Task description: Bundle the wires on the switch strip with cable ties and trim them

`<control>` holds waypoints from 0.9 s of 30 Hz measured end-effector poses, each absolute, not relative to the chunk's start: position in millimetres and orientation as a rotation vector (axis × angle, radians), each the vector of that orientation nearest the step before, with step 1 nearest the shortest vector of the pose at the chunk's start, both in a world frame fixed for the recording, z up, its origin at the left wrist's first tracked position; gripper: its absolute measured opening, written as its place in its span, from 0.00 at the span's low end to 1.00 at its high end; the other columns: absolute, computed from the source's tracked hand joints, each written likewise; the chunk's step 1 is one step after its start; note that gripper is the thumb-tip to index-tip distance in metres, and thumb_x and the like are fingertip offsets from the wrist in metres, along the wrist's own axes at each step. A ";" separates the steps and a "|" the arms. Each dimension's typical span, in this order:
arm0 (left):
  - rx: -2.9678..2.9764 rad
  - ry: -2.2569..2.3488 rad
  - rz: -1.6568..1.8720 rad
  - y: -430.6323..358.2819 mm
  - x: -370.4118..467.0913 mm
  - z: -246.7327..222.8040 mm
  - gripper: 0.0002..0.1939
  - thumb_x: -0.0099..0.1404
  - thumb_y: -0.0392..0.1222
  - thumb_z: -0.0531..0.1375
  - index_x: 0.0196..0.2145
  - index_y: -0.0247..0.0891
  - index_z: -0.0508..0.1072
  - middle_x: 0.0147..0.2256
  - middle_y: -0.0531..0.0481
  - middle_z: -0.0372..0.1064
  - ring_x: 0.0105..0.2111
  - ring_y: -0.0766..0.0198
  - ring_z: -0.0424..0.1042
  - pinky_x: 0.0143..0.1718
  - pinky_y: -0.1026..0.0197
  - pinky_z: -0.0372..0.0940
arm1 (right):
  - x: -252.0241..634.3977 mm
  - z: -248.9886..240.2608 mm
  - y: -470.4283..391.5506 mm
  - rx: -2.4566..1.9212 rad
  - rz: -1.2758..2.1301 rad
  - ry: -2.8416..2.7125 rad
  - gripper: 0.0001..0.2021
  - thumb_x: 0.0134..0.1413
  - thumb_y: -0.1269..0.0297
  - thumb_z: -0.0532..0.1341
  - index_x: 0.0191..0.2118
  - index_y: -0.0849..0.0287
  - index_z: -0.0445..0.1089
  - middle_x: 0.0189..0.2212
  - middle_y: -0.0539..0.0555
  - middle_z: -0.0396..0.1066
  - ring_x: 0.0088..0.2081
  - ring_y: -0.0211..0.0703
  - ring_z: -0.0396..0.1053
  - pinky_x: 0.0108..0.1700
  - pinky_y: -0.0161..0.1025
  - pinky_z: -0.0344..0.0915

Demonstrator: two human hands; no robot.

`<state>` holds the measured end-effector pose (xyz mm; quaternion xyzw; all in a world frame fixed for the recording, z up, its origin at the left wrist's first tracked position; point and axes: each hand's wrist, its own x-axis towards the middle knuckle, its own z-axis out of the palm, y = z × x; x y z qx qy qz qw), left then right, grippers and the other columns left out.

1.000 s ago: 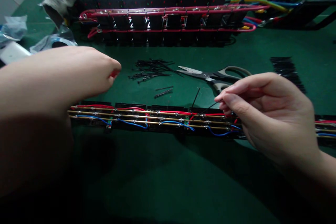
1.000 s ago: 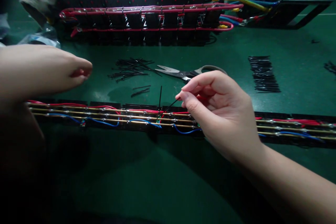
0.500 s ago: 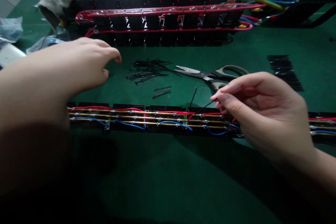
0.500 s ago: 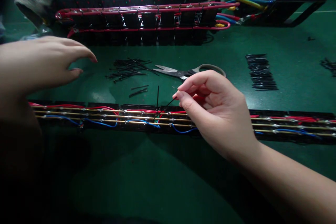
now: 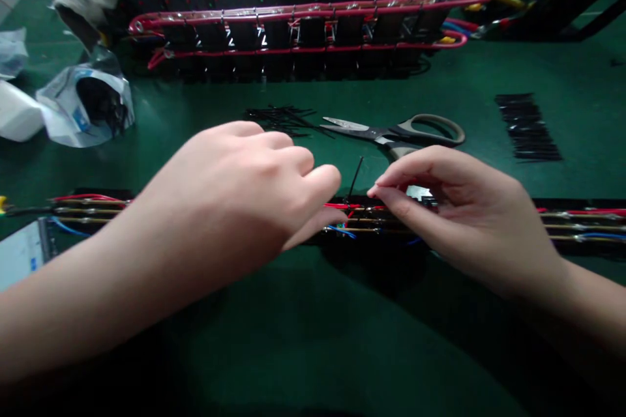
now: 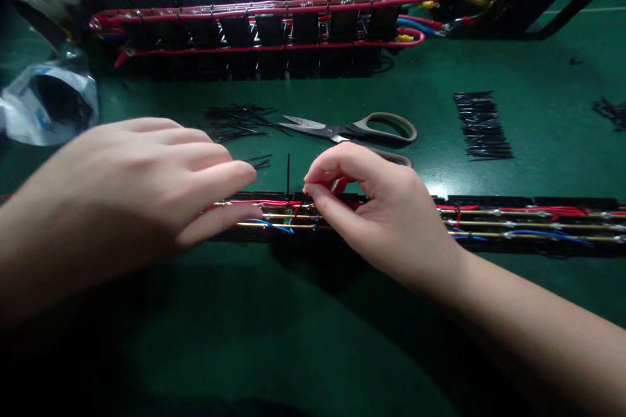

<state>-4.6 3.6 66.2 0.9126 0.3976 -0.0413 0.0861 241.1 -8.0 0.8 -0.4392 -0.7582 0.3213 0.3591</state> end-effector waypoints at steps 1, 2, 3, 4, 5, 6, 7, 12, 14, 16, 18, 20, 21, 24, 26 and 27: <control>2.834 1.137 -0.056 -3.4 0.2 60.2 0.21 0.74 0.54 0.48 0.35 0.40 0.74 0.30 0.47 0.69 0.40 0.53 0.72 0.45 0.48 0.62 | 240.8 0.6 -7.9 -1.120 0.791 -1.997 0.05 0.57 0.68 0.65 0.37 0.49 0.73 0.32 0.46 0.74 0.32 0.37 0.72 0.35 0.36 0.69; 2.949 1.057 0.054 -11.2 3.9 52.3 0.19 0.74 0.52 0.50 0.34 0.41 0.74 0.29 0.49 0.69 0.36 0.57 0.72 0.41 0.52 0.63 | 240.3 0.5 -7.9 -1.108 0.756 -2.039 0.05 0.57 0.69 0.65 0.37 0.50 0.73 0.31 0.46 0.74 0.31 0.37 0.72 0.36 0.36 0.69; 3.052 0.960 0.192 -19.5 6.5 42.7 0.15 0.73 0.49 0.53 0.34 0.41 0.74 0.30 0.50 0.70 0.35 0.59 0.71 0.38 0.54 0.62 | 239.7 0.6 -8.0 -1.098 0.722 -2.082 0.04 0.58 0.69 0.64 0.36 0.51 0.73 0.31 0.46 0.74 0.31 0.37 0.72 0.36 0.36 0.69; 3.137 0.867 0.368 -27.8 8.1 32.3 0.10 0.72 0.45 0.56 0.36 0.41 0.74 0.31 0.50 0.71 0.34 0.61 0.70 0.37 0.55 0.62 | 239.0 0.8 -8.3 -1.092 0.690 -2.122 0.04 0.58 0.70 0.63 0.36 0.52 0.73 0.31 0.46 0.75 0.32 0.37 0.72 0.37 0.36 0.69; 3.187 0.745 0.637 -35.6 8.9 21.9 0.05 0.69 0.42 0.60 0.37 0.40 0.75 0.33 0.51 0.72 0.34 0.62 0.69 0.36 0.55 0.62 | 238.4 1.1 -8.5 -1.090 0.663 -2.157 0.04 0.59 0.70 0.63 0.36 0.53 0.73 0.31 0.47 0.75 0.32 0.37 0.72 0.37 0.36 0.68; 3.198 0.657 0.730 -42.4 9.3 12.2 0.04 0.67 0.40 0.63 0.40 0.40 0.76 0.36 0.51 0.73 0.36 0.62 0.69 0.37 0.56 0.63 | 237.8 1.4 -8.7 -1.088 0.641 -2.186 0.04 0.59 0.71 0.62 0.36 0.54 0.73 0.32 0.48 0.75 0.33 0.38 0.73 0.37 0.36 0.68; 3.190 0.592 0.735 -47.8 9.7 3.8 0.07 0.67 0.39 0.63 0.43 0.41 0.77 0.40 0.51 0.73 0.40 0.63 0.69 0.39 0.56 0.63 | 237.5 1.8 -8.9 -1.085 0.623 -2.203 0.04 0.59 0.71 0.62 0.36 0.56 0.73 0.32 0.48 0.76 0.33 0.38 0.73 0.37 0.36 0.67; 3.227 0.641 0.625 -51.1 14.9 -13.7 0.12 0.68 0.37 0.61 0.49 0.43 0.76 0.48 0.53 0.73 0.47 0.63 0.67 0.46 0.55 0.64 | 237.6 3.4 -8.1 -1.063 0.618 -2.240 0.04 0.59 0.73 0.62 0.37 0.58 0.73 0.32 0.49 0.76 0.33 0.37 0.72 0.35 0.35 0.66; 3.235 0.689 0.599 -47.8 16.6 -13.9 0.11 0.69 0.36 0.60 0.49 0.44 0.76 0.48 0.54 0.74 0.47 0.63 0.67 0.48 0.55 0.64 | 237.6 3.8 -7.7 -1.053 0.627 -2.260 0.05 0.59 0.74 0.61 0.37 0.58 0.73 0.32 0.49 0.76 0.33 0.37 0.72 0.35 0.35 0.66; 3.239 0.695 0.590 -45.9 16.8 -13.6 0.11 0.69 0.35 0.60 0.48 0.44 0.76 0.49 0.54 0.74 0.48 0.63 0.68 0.49 0.54 0.64 | 237.3 4.1 -7.4 -1.054 0.632 -2.264 0.05 0.58 0.74 0.61 0.37 0.59 0.73 0.32 0.49 0.76 0.33 0.37 0.72 0.35 0.34 0.65; 3.234 0.694 0.583 -45.6 16.2 -13.5 0.11 0.70 0.35 0.60 0.48 0.44 0.76 0.49 0.54 0.74 0.48 0.62 0.68 0.49 0.54 0.64 | 236.9 4.0 -7.2 -1.057 0.636 -2.267 0.04 0.59 0.73 0.61 0.37 0.59 0.73 0.32 0.49 0.76 0.33 0.37 0.72 0.35 0.35 0.65; 3.225 0.685 0.581 -45.5 15.8 -13.8 0.10 0.70 0.35 0.59 0.47 0.43 0.76 0.49 0.54 0.74 0.48 0.62 0.68 0.49 0.53 0.64 | 236.6 3.7 -7.0 -1.057 0.634 -2.272 0.04 0.59 0.72 0.61 0.37 0.60 0.74 0.32 0.50 0.76 0.33 0.37 0.72 0.35 0.35 0.65; 3.221 0.680 0.586 -45.3 15.9 -13.9 0.09 0.70 0.34 0.59 0.46 0.42 0.76 0.49 0.54 0.74 0.47 0.62 0.68 0.49 0.53 0.65 | 236.6 3.4 -6.8 -1.054 0.631 -2.273 0.03 0.60 0.72 0.61 0.37 0.60 0.74 0.32 0.50 0.76 0.33 0.37 0.72 0.35 0.35 0.65; 3.213 0.656 0.604 -43.6 17.0 -13.9 0.07 0.69 0.34 0.59 0.43 0.40 0.76 0.48 0.53 0.74 0.44 0.61 0.69 0.46 0.53 0.65 | 237.4 2.8 -6.5 -1.041 0.632 -2.272 0.03 0.60 0.71 0.62 0.38 0.61 0.74 0.32 0.50 0.75 0.33 0.37 0.71 0.35 0.35 0.64; 3.205 0.647 0.626 -42.6 17.7 -13.5 0.07 0.69 0.33 0.59 0.42 0.39 0.76 0.48 0.53 0.75 0.43 0.61 0.69 0.45 0.53 0.65 | 238.1 2.9 -6.6 -1.029 0.656 -2.276 0.03 0.60 0.71 0.62 0.37 0.61 0.73 0.32 0.50 0.75 0.33 0.37 0.71 0.35 0.35 0.64; 3.198 0.645 0.638 -42.3 17.8 -13.4 0.07 0.69 0.33 0.59 0.41 0.39 0.76 0.47 0.52 0.75 0.43 0.61 0.70 0.45 0.53 0.66 | 238.4 3.0 -6.7 -1.024 0.670 -2.278 0.03 0.60 0.71 0.62 0.37 0.61 0.73 0.32 0.50 0.75 0.33 0.37 0.71 0.35 0.35 0.65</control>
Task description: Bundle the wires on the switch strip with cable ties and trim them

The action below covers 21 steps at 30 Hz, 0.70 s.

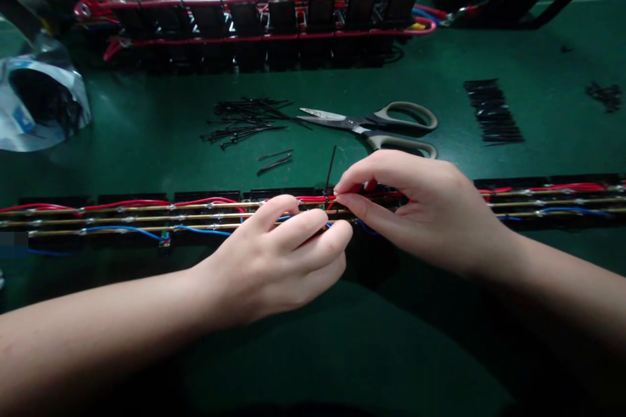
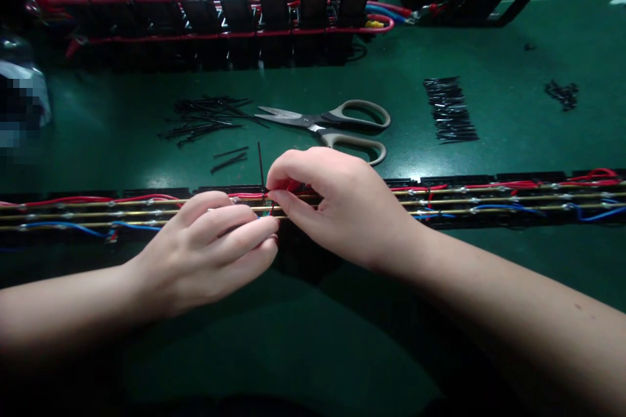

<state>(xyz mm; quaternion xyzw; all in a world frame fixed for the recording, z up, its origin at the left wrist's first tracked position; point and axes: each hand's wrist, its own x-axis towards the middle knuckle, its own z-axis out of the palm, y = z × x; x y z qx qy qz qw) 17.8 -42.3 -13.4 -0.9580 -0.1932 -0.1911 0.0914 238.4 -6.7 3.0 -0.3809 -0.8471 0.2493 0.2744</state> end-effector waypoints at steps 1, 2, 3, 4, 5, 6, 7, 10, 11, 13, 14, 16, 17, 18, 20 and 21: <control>-2.848 -0.571 -0.581 -42.2 17.6 -13.3 0.07 0.68 0.32 0.59 0.41 0.38 0.76 0.47 0.51 0.75 0.43 0.61 0.70 0.44 0.53 0.66 | 238.5 3.3 -6.8 -1.018 0.683 -2.279 0.03 0.60 0.71 0.62 0.37 0.61 0.73 0.32 0.50 0.75 0.33 0.36 0.71 0.35 0.35 0.65; -2.849 -0.569 -0.594 -42.2 17.4 -13.2 0.07 0.68 0.32 0.59 0.41 0.38 0.76 0.47 0.51 0.75 0.42 0.61 0.70 0.44 0.53 0.66 | 238.7 3.5 -6.9 -1.017 0.691 -2.280 0.03 0.60 0.72 0.62 0.37 0.61 0.73 0.32 0.50 0.75 0.33 0.36 0.71 0.35 0.34 0.65; -2.851 -0.565 -0.609 -42.3 16.9 -13.3 0.06 0.68 0.32 0.60 0.41 0.37 0.76 0.46 0.50 0.75 0.42 0.61 0.70 0.44 0.53 0.66 | 238.7 3.8 -7.0 -1.017 0.692 -2.280 0.03 0.59 0.72 0.62 0.37 0.61 0.73 0.32 0.50 0.75 0.33 0.36 0.71 0.35 0.34 0.65; -2.853 -0.561 -0.626 -42.5 16.4 -13.4 0.06 0.68 0.32 0.60 0.41 0.37 0.76 0.46 0.50 0.75 0.42 0.61 0.71 0.44 0.53 0.66 | 238.7 4.1 -7.0 -1.016 0.691 -2.280 0.03 0.59 0.72 0.62 0.37 0.61 0.73 0.32 0.49 0.75 0.33 0.36 0.70 0.35 0.34 0.65; -2.857 -0.558 -0.637 -42.8 15.9 -13.5 0.06 0.68 0.33 0.60 0.42 0.37 0.76 0.45 0.50 0.75 0.42 0.61 0.71 0.44 0.53 0.66 | 238.7 4.3 -6.9 -1.015 0.690 -2.282 0.03 0.59 0.73 0.62 0.37 0.61 0.73 0.32 0.49 0.75 0.33 0.36 0.70 0.35 0.34 0.65; -2.859 -0.555 -0.648 -43.0 15.5 -13.6 0.07 0.68 0.33 0.60 0.42 0.37 0.76 0.45 0.50 0.75 0.41 0.61 0.71 0.43 0.53 0.66 | 238.7 4.6 -6.7 -1.013 0.690 -2.284 0.03 0.59 0.73 0.62 0.37 0.61 0.73 0.32 0.49 0.75 0.33 0.35 0.70 0.35 0.34 0.65; -2.859 -0.552 -0.662 -43.3 15.2 -13.7 0.06 0.68 0.33 0.60 0.42 0.37 0.76 0.44 0.50 0.75 0.41 0.61 0.71 0.43 0.53 0.65 | 238.7 4.8 -6.5 -1.009 0.692 -2.285 0.03 0.59 0.73 0.62 0.37 0.61 0.73 0.32 0.49 0.74 0.33 0.35 0.70 0.35 0.34 0.65; -2.857 -0.560 -0.702 -43.8 15.2 -13.0 0.06 0.68 0.34 0.61 0.42 0.37 0.76 0.42 0.49 0.75 0.40 0.61 0.71 0.43 0.54 0.65 | 239.1 5.5 -5.8 -0.986 0.699 -2.291 0.03 0.59 0.73 0.62 0.36 0.61 0.74 0.32 0.50 0.75 0.35 0.36 0.71 0.37 0.34 0.65; -2.855 -0.571 -0.717 -43.8 15.6 -12.4 0.06 0.67 0.34 0.61 0.42 0.37 0.76 0.41 0.49 0.75 0.39 0.61 0.71 0.42 0.54 0.64 | 239.3 5.7 -5.8 -0.978 0.703 -2.291 0.03 0.59 0.73 0.62 0.36 0.61 0.74 0.32 0.50 0.76 0.35 0.36 0.71 0.37 0.35 0.65; -2.851 -0.611 -0.742 -43.3 16.5 -11.1 0.06 0.67 0.33 0.61 0.42 0.36 0.76 0.39 0.49 0.75 0.37 0.61 0.71 0.41 0.54 0.63 | 239.9 6.0 -5.9 -0.969 0.716 -2.292 0.04 0.59 0.74 0.62 0.36 0.61 0.74 0.33 0.50 0.76 0.36 0.37 0.71 0.38 0.35 0.65; -2.847 -0.631 -0.752 -42.8 17.1 -10.5 0.06 0.68 0.32 0.60 0.41 0.36 0.76 0.37 0.50 0.76 0.36 0.61 0.70 0.40 0.55 0.63 | 240.2 6.1 -6.0 -0.970 0.721 -2.290 0.04 0.59 0.74 0.62 0.36 0.61 0.74 0.33 0.50 0.76 0.36 0.37 0.71 0.38 0.35 0.65; -2.839 -0.662 -0.766 -41.2 17.7 -9.9 0.06 0.68 0.32 0.59 0.41 0.36 0.75 0.35 0.50 0.76 0.35 0.61 0.70 0.39 0.55 0.62 | 240.4 5.8 -6.3 -0.973 0.725 -2.284 0.03 0.59 0.73 0.62 0.36 0.61 0.74 0.33 0.50 0.76 0.36 0.37 0.71 0.39 0.35 0.66; -2.839 -0.674 -0.777 -40.2 17.8 -10.0 0.06 0.68 0.32 0.59 0.40 0.37 0.75 0.35 0.50 0.76 0.35 0.61 0.70 0.38 0.55 0.62 | 240.2 5.6 -6.4 -0.971 0.724 -2.281 0.03 0.59 0.73 0.62 0.36 0.61 0.74 0.32 0.50 0.76 0.35 0.37 0.71 0.39 0.36 0.66; -2.844 -0.689 -0.790 -39.1 17.7 -10.4 0.05 0.68 0.32 0.59 0.40 0.37 0.75 0.35 0.50 0.76 0.35 0.61 0.70 0.39 0.55 0.62 | 239.8 5.3 -6.8 -0.967 0.720 -2.279 0.03 0.59 0.73 0.62 0.36 0.61 0.74 0.32 0.50 0.76 0.35 0.38 0.71 0.39 0.36 0.66; -2.863 -0.729 -0.819 -37.2 17.1 -11.6 0.04 0.68 0.33 0.60 0.40 0.37 0.74 0.35 0.50 0.76 0.36 0.61 0.70 0.39 0.56 0.62 | 238.5 4.8 -8.6 -0.946 0.701 -2.277 0.03 0.59 0.73 0.62 0.36 0.61 0.74 0.32 0.51 0.76 0.35 0.38 0.71 0.39 0.37 0.66; -2.871 -0.751 -0.831 -36.6 16.7 -12.2 0.04 0.68 0.34 0.61 0.40 0.37 0.74 0.36 0.50 0.76 0.36 0.61 0.70 0.39 0.56 0.62 | 237.5 4.6 -10.3 -0.932 0.681 -2.279 0.03 0.59 0.73 0.62 0.36 0.60 0.74 0.33 0.51 0.77 0.36 0.39 0.72 0.39 0.37 0.66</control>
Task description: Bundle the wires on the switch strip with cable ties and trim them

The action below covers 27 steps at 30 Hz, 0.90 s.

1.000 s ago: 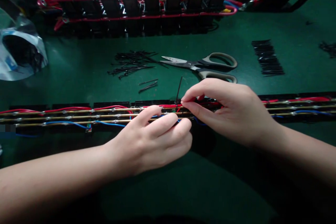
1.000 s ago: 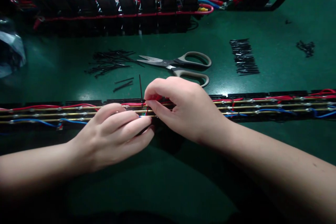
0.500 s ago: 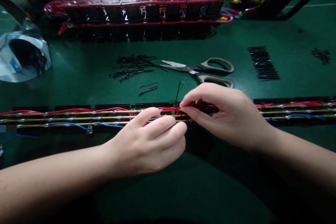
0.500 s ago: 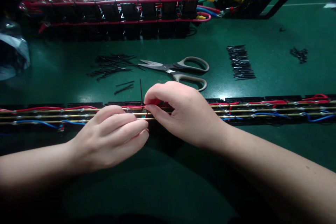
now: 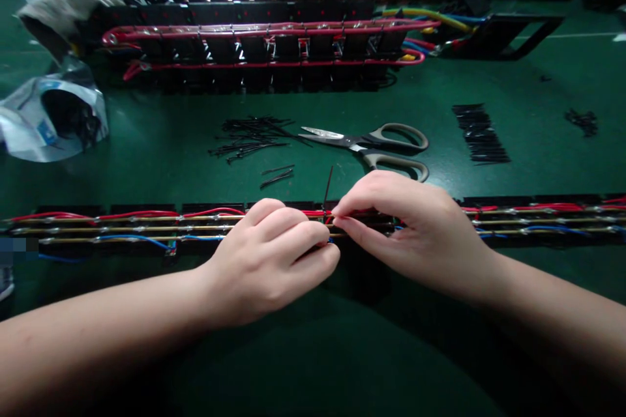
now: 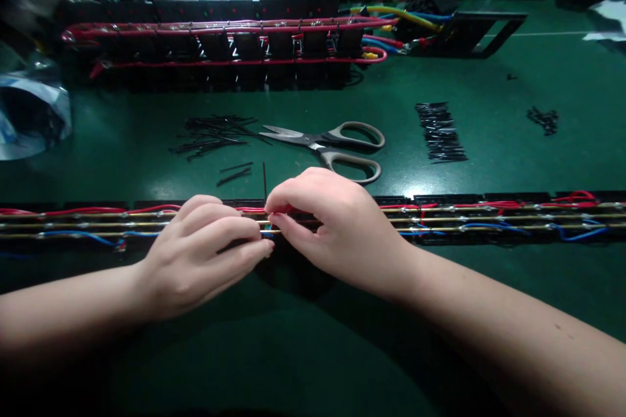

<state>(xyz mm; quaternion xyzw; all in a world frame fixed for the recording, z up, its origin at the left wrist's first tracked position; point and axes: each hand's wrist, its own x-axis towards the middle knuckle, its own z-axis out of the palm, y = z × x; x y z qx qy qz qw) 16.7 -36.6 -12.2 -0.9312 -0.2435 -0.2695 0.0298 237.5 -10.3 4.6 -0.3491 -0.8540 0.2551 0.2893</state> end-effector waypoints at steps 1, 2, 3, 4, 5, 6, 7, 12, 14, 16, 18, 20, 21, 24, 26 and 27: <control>-2.876 -0.766 -0.839 -36.1 16.4 -12.7 0.03 0.68 0.34 0.61 0.40 0.37 0.74 0.36 0.50 0.76 0.36 0.61 0.70 0.39 0.56 0.62 | 236.5 4.3 -12.6 -0.917 0.653 -2.283 0.04 0.59 0.73 0.62 0.37 0.60 0.74 0.33 0.52 0.77 0.36 0.40 0.72 0.40 0.38 0.66; -2.878 -0.774 -0.840 -35.8 16.2 -13.0 0.03 0.68 0.34 0.61 0.40 0.37 0.74 0.35 0.49 0.76 0.36 0.61 0.70 0.39 0.56 0.62 | 235.5 3.9 -15.4 -0.901 0.617 -2.287 0.04 0.59 0.74 0.62 0.37 0.60 0.74 0.34 0.52 0.77 0.37 0.41 0.73 0.41 0.38 0.66; -2.877 -0.775 -0.842 -35.6 16.1 -13.0 0.02 0.68 0.34 0.61 0.39 0.37 0.73 0.35 0.49 0.76 0.36 0.61 0.70 0.39 0.56 0.62 | 234.4 3.3 -18.5 -0.878 0.578 -2.290 0.04 0.59 0.74 0.62 0.38 0.60 0.73 0.34 0.53 0.78 0.37 0.41 0.73 0.41 0.39 0.66; -2.876 -0.771 -0.846 -35.6 16.3 -12.9 0.02 0.68 0.33 0.60 0.38 0.37 0.73 0.34 0.49 0.75 0.35 0.61 0.69 0.38 0.56 0.62 | 233.4 2.2 -21.7 -0.855 0.543 -2.291 0.05 0.58 0.75 0.62 0.38 0.60 0.73 0.34 0.53 0.78 0.38 0.42 0.73 0.42 0.40 0.67; -2.877 -0.764 -0.852 -35.5 16.6 -12.6 0.03 0.68 0.33 0.59 0.37 0.37 0.73 0.34 0.49 0.75 0.35 0.61 0.69 0.38 0.56 0.62 | 232.6 0.8 -24.6 -0.831 0.512 -2.291 0.05 0.58 0.75 0.62 0.38 0.60 0.72 0.34 0.53 0.78 0.38 0.42 0.73 0.43 0.41 0.67; -2.879 -0.758 -0.860 -35.6 16.9 -12.2 0.04 0.68 0.32 0.59 0.35 0.37 0.72 0.33 0.49 0.74 0.34 0.61 0.69 0.37 0.56 0.62 | 231.9 -1.0 -27.0 -0.797 0.479 -2.289 0.06 0.57 0.76 0.62 0.38 0.60 0.72 0.34 0.54 0.78 0.38 0.42 0.72 0.44 0.41 0.67; -2.882 -0.753 -0.870 -35.6 17.3 -12.0 0.05 0.68 0.32 0.58 0.34 0.37 0.72 0.32 0.49 0.74 0.34 0.61 0.69 0.37 0.56 0.62 | 231.4 -3.2 -28.7 -0.758 0.446 -2.289 0.06 0.57 0.76 0.62 0.39 0.60 0.71 0.35 0.54 0.77 0.38 0.42 0.72 0.44 0.42 0.68; -2.901 -0.765 -0.898 -36.4 17.3 -12.3 0.08 0.66 0.33 0.60 0.29 0.37 0.71 0.30 0.48 0.73 0.32 0.62 0.68 0.36 0.56 0.61 | 230.4 -11.3 -28.5 -0.656 0.434 -2.276 0.09 0.56 0.77 0.61 0.41 0.59 0.70 0.36 0.53 0.77 0.38 0.42 0.71 0.44 0.42 0.69; -2.921 -0.797 -0.884 -37.5 16.1 -12.6 0.04 0.66 0.34 0.61 0.32 0.37 0.73 0.32 0.47 0.73 0.34 0.61 0.68 0.37 0.56 0.61 | 229.9 -11.0 -27.5 -0.698 0.499 -2.263 0.09 0.56 0.77 0.60 0.41 0.58 0.70 0.35 0.52 0.77 0.38 0.41 0.72 0.44 0.42 0.69; -2.944 -0.835 -0.869 -38.7 15.1 -12.4 0.01 0.66 0.35 0.61 0.36 0.36 0.74 0.34 0.47 0.74 0.35 0.60 0.68 0.38 0.55 0.61 | 229.2 -8.9 -27.2 -0.755 0.549 -2.245 0.08 0.56 0.76 0.61 0.40 0.58 0.70 0.34 0.52 0.77 0.37 0.41 0.72 0.43 0.41 0.69; -2.962 -0.883 -0.879 -39.6 14.9 -11.4 0.02 0.66 0.34 0.61 0.37 0.36 0.74 0.35 0.48 0.75 0.35 0.60 0.68 0.38 0.55 0.61 | 228.5 -6.1 -27.5 -0.808 0.599 -2.221 0.07 0.56 0.77 0.61 0.38 0.57 0.70 0.33 0.52 0.76 0.36 0.41 0.72 0.41 0.40 0.68; -2.979 -0.961 -0.897 -39.9 15.7 -9.7 0.03 0.67 0.35 0.61 0.36 0.37 0.75 0.34 0.48 0.74 0.34 0.61 0.68 0.38 0.56 0.60 | 228.3 -3.5 -27.8 -0.860 0.674 -2.190 0.07 0.55 0.77 0.60 0.35 0.57 0.68 0.32 0.51 0.75 0.35 0.40 0.71 0.40 0.39 0.68; -2.988 -1.013 -0.900 -39.7 16.4 -8.6 0.04 0.68 0.35 0.60 0.35 0.37 0.75 0.34 0.49 0.74 0.34 0.61 0.67 0.37 0.56 0.60 | 228.4 -2.5 -27.9 -0.887 0.714 -2.170 0.08 0.55 0.78 0.60 0.34 0.57 0.66 0.31 0.51 0.74 0.35 0.40 0.71 0.40 0.38 0.67; -3.037 -1.203 -0.874 -38.6 18.7 -4.9 0.08 0.70 0.37 0.59 0.33 0.37 0.76 0.33 0.48 0.73 0.33 0.63 0.66 0.37 0.58 0.61 | 229.2 -0.7 -27.6 -0.963 0.804 -2.104 0.12 0.53 0.77 0.61 0.29 0.55 0.57 0.31 0.50 0.74 0.34 0.39 0.71 0.38 0.37 0.67; -3.071 -1.291 -0.858 -37.5 19.9 -2.8 0.10 0.70 0.38 0.58 0.32 0.37 0.76 0.33 0.49 0.73 0.33 0.63 0.66 0.37 0.58 0.61 | 229.7 -0.6 -27.3 -0.982 0.832 -2.079 0.16 0.52 0.77 0.61 0.27 0.55 0.52 0.31 0.50 0.74 0.34 0.39 0.72 0.38 0.37 0.67; -3.081 -1.316 -0.854 -37.1 20.3 -2.1 0.10 0.70 0.38 0.58 0.31 0.37 0.76 0.33 0.49 0.72 0.33 0.63 0.66 0.37 0.58 0.61 | 229.9 -0.6 -27.2 -0.984 0.842 -2.076 0.17 0.52 0.77 0.62 0.27 0.55 0.51 0.31 0.50 0.74 0.35 0.39 0.72 0.38 0.37 0.68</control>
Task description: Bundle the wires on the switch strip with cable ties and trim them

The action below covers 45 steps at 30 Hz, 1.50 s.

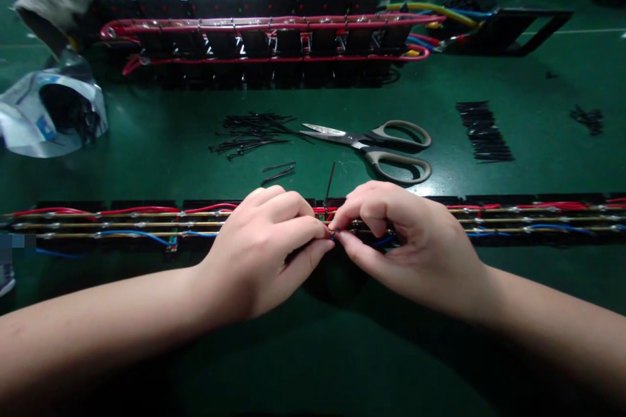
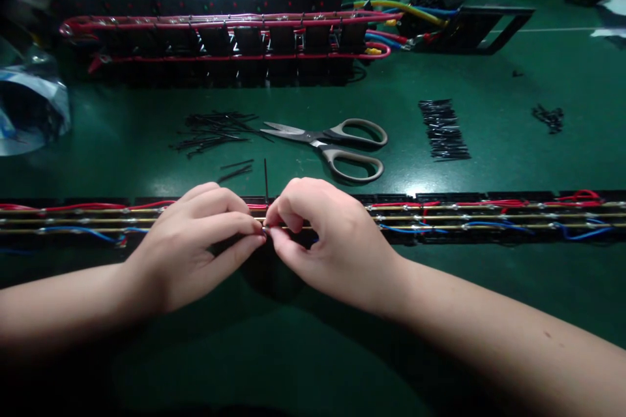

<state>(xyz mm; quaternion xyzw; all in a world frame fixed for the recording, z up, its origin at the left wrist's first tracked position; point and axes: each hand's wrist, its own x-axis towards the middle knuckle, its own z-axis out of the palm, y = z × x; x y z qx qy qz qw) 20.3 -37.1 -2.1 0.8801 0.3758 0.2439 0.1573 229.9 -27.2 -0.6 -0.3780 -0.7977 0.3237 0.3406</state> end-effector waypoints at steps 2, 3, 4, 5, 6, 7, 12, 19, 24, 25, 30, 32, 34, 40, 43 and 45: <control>2.499 1.087 0.685 -36.2 20.9 -1.3 0.10 0.70 0.39 0.58 0.31 0.37 0.76 0.32 0.49 0.72 0.33 0.63 0.66 0.37 0.58 0.61 | 230.1 -0.9 -27.2 -0.979 0.849 -2.072 0.18 0.51 0.77 0.62 0.27 0.55 0.49 0.31 0.50 0.74 0.36 0.39 0.73 0.38 0.37 0.68; 2.495 1.092 0.684 -35.9 21.1 -1.1 0.10 0.70 0.39 0.59 0.31 0.37 0.76 0.32 0.49 0.72 0.33 0.63 0.66 0.37 0.58 0.61 | 230.2 -0.9 -27.2 -0.979 0.845 -2.074 0.19 0.51 0.77 0.62 0.26 0.55 0.49 0.30 0.50 0.73 0.36 0.39 0.73 0.37 0.37 0.67; 2.493 1.095 0.679 -35.6 21.2 -1.1 0.10 0.70 0.39 0.59 0.31 0.38 0.76 0.32 0.49 0.72 0.33 0.63 0.66 0.37 0.58 0.61 | 230.3 -0.8 -27.1 -0.981 0.838 -2.078 0.18 0.52 0.77 0.62 0.26 0.55 0.50 0.29 0.50 0.73 0.36 0.39 0.74 0.36 0.37 0.67; 2.492 1.096 0.672 -35.4 21.3 -1.0 0.10 0.69 0.39 0.59 0.31 0.38 0.76 0.32 0.49 0.72 0.33 0.63 0.66 0.37 0.58 0.61 | 230.4 -0.5 -27.1 -0.985 0.828 -2.083 0.18 0.52 0.77 0.62 0.26 0.55 0.50 0.29 0.50 0.73 0.36 0.39 0.74 0.36 0.36 0.67; 2.491 1.098 0.663 -35.1 21.3 -0.9 0.09 0.69 0.39 0.59 0.31 0.38 0.76 0.32 0.50 0.73 0.33 0.63 0.67 0.37 0.58 0.61 | 230.6 -0.2 -27.0 -0.990 0.818 -2.091 0.17 0.52 0.77 0.62 0.25 0.55 0.51 0.28 0.50 0.72 0.36 0.40 0.74 0.35 0.36 0.67; 2.490 1.098 0.652 -34.9 21.3 -0.8 0.09 0.69 0.39 0.59 0.31 0.38 0.77 0.32 0.50 0.73 0.33 0.63 0.67 0.37 0.58 0.61 | 230.8 0.1 -26.9 -0.996 0.810 -2.099 0.17 0.53 0.76 0.62 0.25 0.55 0.52 0.28 0.50 0.72 0.36 0.40 0.74 0.34 0.37 0.66; 2.484 1.102 0.621 -34.0 21.4 0.4 0.08 0.67 0.39 0.60 0.30 0.38 0.77 0.32 0.50 0.73 0.33 0.63 0.67 0.36 0.58 0.62 | 231.1 0.5 -26.0 -1.004 0.788 -2.121 0.19 0.52 0.76 0.62 0.24 0.55 0.49 0.26 0.50 0.71 0.33 0.41 0.72 0.35 0.39 0.66; 2.457 1.094 0.618 -34.2 22.4 1.6 0.09 0.67 0.38 0.60 0.30 0.38 0.77 0.32 0.50 0.74 0.33 0.63 0.67 0.37 0.58 0.62 | 231.0 -0.5 -24.6 -0.958 0.769 -2.143 0.20 0.54 0.77 0.61 0.23 0.55 0.48 0.24 0.50 0.69 0.31 0.40 0.69 0.34 0.38 0.64; 2.449 1.083 0.613 -33.0 22.0 2.8 0.09 0.67 0.37 0.59 0.30 0.38 0.77 0.32 0.50 0.74 0.33 0.64 0.67 0.37 0.58 0.61 | 230.4 -0.9 -25.9 -0.946 0.761 -2.159 0.21 0.55 0.77 0.60 0.23 0.55 0.46 0.24 0.50 0.69 0.32 0.40 0.68 0.34 0.39 0.63; 2.447 1.083 0.613 -32.8 21.9 2.9 0.09 0.67 0.37 0.59 0.30 0.38 0.77 0.32 0.50 0.74 0.33 0.64 0.67 0.36 0.58 0.61 | 230.2 -0.9 -26.1 -0.945 0.759 -2.159 0.21 0.55 0.77 0.60 0.23 0.55 0.46 0.24 0.50 0.69 0.32 0.40 0.68 0.34 0.40 0.63; 2.438 1.082 0.625 -32.8 22.0 2.3 0.09 0.67 0.37 0.59 0.30 0.38 0.77 0.32 0.51 0.73 0.32 0.64 0.66 0.36 0.58 0.61 | 230.1 -0.9 -26.0 -0.944 0.748 -2.160 0.21 0.56 0.77 0.60 0.23 0.55 0.46 0.24 0.50 0.69 0.32 0.40 0.68 0.34 0.40 0.63; 2.433 1.081 0.625 -32.8 21.7 2.0 0.09 0.67 0.37 0.59 0.30 0.38 0.77 0.32 0.51 0.73 0.32 0.64 0.66 0.37 0.58 0.61 | 230.1 -1.6 -25.4 -0.934 0.739 -2.162 0.21 0.56 0.77 0.60 0.23 0.55 0.46 0.24 0.50 0.69 0.32 0.40 0.68 0.34 0.40 0.63; 2.430 1.082 0.621 -32.5 21.2 2.0 0.09 0.67 0.37 0.59 0.30 0.37 0.77 0.32 0.51 0.73 0.33 0.64 0.66 0.37 0.58 0.61 | 229.9 -2.4 -24.9 -0.923 0.732 -2.167 0.22 0.56 0.76 0.61 0.23 0.55 0.45 0.23 0.50 0.69 0.32 0.40 0.68 0.34 0.40 0.63; 2.429 1.075 0.583 -32.1 20.6 3.1 0.08 0.67 0.36 0.59 0.30 0.38 0.77 0.32 0.50 0.73 0.33 0.63 0.65 0.37 0.58 0.61 | 229.7 -3.2 -25.2 -0.925 0.728 -2.170 0.21 0.55 0.76 0.60 0.23 0.55 0.46 0.23 0.50 0.68 0.31 0.40 0.68 0.34 0.40 0.63; 2.434 1.076 0.582 -31.7 20.8 3.1 0.08 0.67 0.36 0.59 0.29 0.37 0.76 0.32 0.50 0.73 0.33 0.63 0.65 0.37 0.58 0.60 | 230.1 -2.9 -25.1 -0.921 0.728 -2.173 0.21 0.55 0.77 0.60 0.23 0.55 0.45 0.23 0.50 0.68 0.31 0.40 0.68 0.34 0.40 0.63; 2.435 1.075 0.587 -31.2 20.7 2.9 0.08 0.67 0.36 0.59 0.29 0.37 0.76 0.32 0.50 0.72 0.33 0.63 0.65 0.37 0.58 0.60 | 230.5 -2.9 -24.9 -0.919 0.726 -2.180 0.21 0.55 0.77 0.60 0.23 0.55 0.45 0.23 0.50 0.68 0.31 0.40 0.68 0.34 0.40 0.63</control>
